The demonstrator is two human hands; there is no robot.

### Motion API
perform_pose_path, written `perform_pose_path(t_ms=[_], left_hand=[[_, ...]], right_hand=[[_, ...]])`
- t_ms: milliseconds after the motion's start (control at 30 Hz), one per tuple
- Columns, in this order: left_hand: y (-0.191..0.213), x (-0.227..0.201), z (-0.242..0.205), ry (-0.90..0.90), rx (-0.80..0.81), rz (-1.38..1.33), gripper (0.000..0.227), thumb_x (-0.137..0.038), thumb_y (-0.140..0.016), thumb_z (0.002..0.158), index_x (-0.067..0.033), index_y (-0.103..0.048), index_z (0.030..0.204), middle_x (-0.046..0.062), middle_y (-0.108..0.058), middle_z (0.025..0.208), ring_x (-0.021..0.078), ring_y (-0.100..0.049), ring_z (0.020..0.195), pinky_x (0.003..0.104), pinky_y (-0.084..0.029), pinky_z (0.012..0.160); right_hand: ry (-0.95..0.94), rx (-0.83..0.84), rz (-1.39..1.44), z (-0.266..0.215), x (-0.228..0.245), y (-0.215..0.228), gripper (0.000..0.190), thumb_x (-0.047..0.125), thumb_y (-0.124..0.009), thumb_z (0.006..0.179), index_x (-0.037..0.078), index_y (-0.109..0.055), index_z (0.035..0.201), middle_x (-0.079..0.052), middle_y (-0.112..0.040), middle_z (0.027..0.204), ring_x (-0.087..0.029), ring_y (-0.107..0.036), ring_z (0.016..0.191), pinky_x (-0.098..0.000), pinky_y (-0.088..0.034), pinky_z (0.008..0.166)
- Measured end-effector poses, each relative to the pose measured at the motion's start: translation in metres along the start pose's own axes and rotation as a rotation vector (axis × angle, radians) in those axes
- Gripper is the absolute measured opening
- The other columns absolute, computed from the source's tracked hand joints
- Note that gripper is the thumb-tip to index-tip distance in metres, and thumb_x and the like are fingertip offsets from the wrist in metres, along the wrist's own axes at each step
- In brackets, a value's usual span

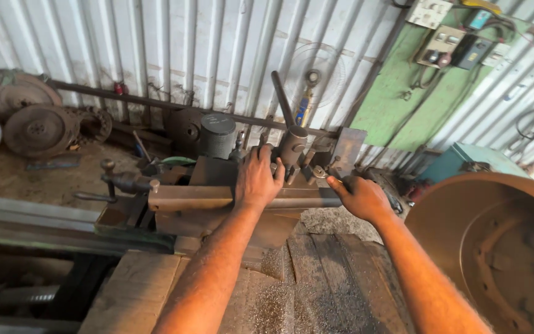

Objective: Cleaning metal shavings and debris from a lathe machine using a brush.

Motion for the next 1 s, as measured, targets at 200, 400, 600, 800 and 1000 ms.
perform_pose_path(t_ms=[200, 400, 600, 800, 1000], left_hand=[[-0.009, 0.008, -0.003, 0.029, 0.116, 0.01, 0.035, -0.026, -0.06, 0.095, -0.0019, -0.058, 0.121, 0.024, -0.061, 0.117, 0.0446, -0.061, 0.11, 0.055, -0.048, 0.099], [-0.005, 0.011, -0.007, -0.044, 0.034, -0.22, 0.036, -0.02, -0.063, 0.093, -0.0013, -0.056, 0.123, 0.033, -0.055, 0.126, 0.0508, -0.057, 0.111, 0.056, -0.048, 0.093], [-0.011, 0.022, 0.007, 0.078, 0.122, -0.2, 0.036, -0.022, -0.062, 0.098, -0.0024, -0.054, 0.127, 0.032, -0.054, 0.134, 0.0485, -0.058, 0.12, 0.053, -0.049, 0.102], [-0.01, 0.016, 0.002, 0.055, 0.119, -0.167, 0.04, -0.021, -0.064, 0.093, -0.0023, -0.053, 0.126, 0.035, -0.052, 0.135, 0.0499, -0.057, 0.12, 0.054, -0.045, 0.104], [0.0, 0.009, 0.004, 0.073, 0.063, -0.097, 0.034, -0.018, -0.063, 0.092, -0.0022, -0.056, 0.121, 0.031, -0.058, 0.125, 0.0477, -0.059, 0.113, 0.054, -0.047, 0.1]], right_hand=[[-0.187, -0.007, -0.009, -0.016, 0.013, 0.003, 0.073, 0.077, -0.046, 0.09, 0.012, -0.078, 0.1, -0.021, -0.075, 0.106, -0.04, -0.068, 0.108, -0.0522, -0.052, 0.092], [-0.373, -0.124, -0.021, -0.036, 0.022, 0.003, 0.072, 0.077, -0.055, 0.087, 0.013, -0.079, 0.11, -0.025, -0.072, 0.114, -0.042, -0.065, 0.114, -0.0521, -0.05, 0.096], [-0.485, -0.144, -0.089, -0.044, 0.028, 0.015, 0.075, 0.08, -0.054, 0.09, 0.012, -0.077, 0.112, -0.024, -0.071, 0.113, -0.041, -0.066, 0.112, -0.0505, -0.051, 0.095], [-0.279, 0.149, 0.079, -0.046, 0.0, 0.009, 0.059, 0.066, -0.054, 0.093, 0.013, -0.073, 0.11, -0.02, -0.076, 0.091, -0.033, -0.076, 0.082, -0.0473, -0.055, 0.079], [-0.018, 0.063, 0.102, -0.038, -0.014, 0.019, 0.053, 0.059, -0.059, 0.089, 0.012, -0.077, 0.104, -0.014, -0.079, 0.08, -0.031, -0.076, 0.075, -0.0433, -0.056, 0.073]])
Point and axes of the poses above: each hand's wrist, its own z-axis towards the middle knuckle, its own y-axis out of the back of the hand, x = y × z, the point moved 10 cm from there along z, towards the middle knuckle
